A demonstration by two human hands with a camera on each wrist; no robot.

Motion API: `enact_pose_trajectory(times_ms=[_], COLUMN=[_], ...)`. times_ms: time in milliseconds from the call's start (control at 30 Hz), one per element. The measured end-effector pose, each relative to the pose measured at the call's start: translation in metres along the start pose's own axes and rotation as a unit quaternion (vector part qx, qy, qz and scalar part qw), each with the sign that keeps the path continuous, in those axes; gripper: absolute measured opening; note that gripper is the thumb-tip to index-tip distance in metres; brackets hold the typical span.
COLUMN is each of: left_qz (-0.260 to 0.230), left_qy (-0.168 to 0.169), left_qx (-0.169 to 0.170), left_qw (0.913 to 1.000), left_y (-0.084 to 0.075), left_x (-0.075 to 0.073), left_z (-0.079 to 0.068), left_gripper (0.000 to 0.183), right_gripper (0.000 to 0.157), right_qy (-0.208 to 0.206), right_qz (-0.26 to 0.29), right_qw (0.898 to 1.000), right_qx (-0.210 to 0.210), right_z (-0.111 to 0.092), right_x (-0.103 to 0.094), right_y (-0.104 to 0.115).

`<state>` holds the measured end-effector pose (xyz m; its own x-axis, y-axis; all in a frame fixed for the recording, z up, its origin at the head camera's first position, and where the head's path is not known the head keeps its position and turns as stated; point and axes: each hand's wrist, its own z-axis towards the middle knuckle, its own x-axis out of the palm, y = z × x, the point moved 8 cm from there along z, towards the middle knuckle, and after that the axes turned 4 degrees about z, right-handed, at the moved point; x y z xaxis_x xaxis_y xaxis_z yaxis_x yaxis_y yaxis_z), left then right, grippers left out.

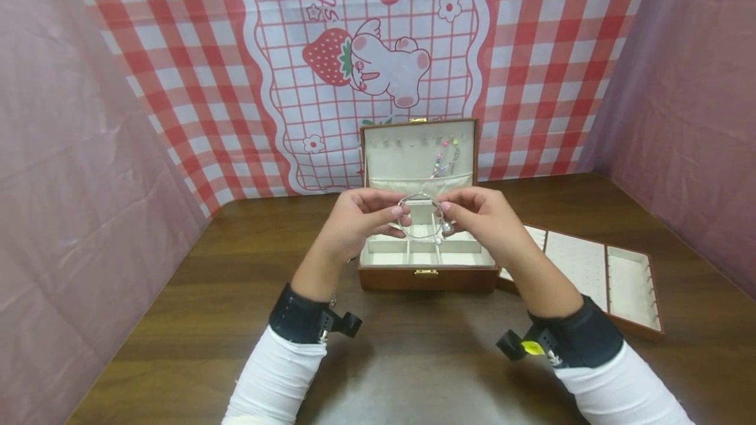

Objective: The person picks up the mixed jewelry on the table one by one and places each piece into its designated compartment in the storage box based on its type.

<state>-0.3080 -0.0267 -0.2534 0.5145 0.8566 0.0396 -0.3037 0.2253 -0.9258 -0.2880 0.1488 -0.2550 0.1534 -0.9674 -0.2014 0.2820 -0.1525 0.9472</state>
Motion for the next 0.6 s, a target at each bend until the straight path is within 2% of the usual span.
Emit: enact_pose_trajectory(times_ms=[200,433,600], left_qz=[0.003,0.005,-0.007], left_qy=[-0.014,-0.030,-0.035], left_qx=[0.010,0.015,0.014], left_qw=[0.9998,0.9994,0.9993], left_y=[-0.001,-0.002,-0.003], left_x=[0.001,-0.002,-0.004], left_z=[-0.001,-0.001,-0.001], left_gripper=[0.022,0.023,0.018], right_gripper=[0.031,0.031,0.032], right_qy=[-0.002,-0.006,-0.023], right_qz=[0.004,0.013,-0.023], right_qw=[1.000,1.000,0.999], right_qx=[0.009,-0.003,-0.003], right_z=[0.002,0.003,0.005], right_x=[-0.005,-0.013,-0.026], right_y=[-0.003,-0.002,-0.005])
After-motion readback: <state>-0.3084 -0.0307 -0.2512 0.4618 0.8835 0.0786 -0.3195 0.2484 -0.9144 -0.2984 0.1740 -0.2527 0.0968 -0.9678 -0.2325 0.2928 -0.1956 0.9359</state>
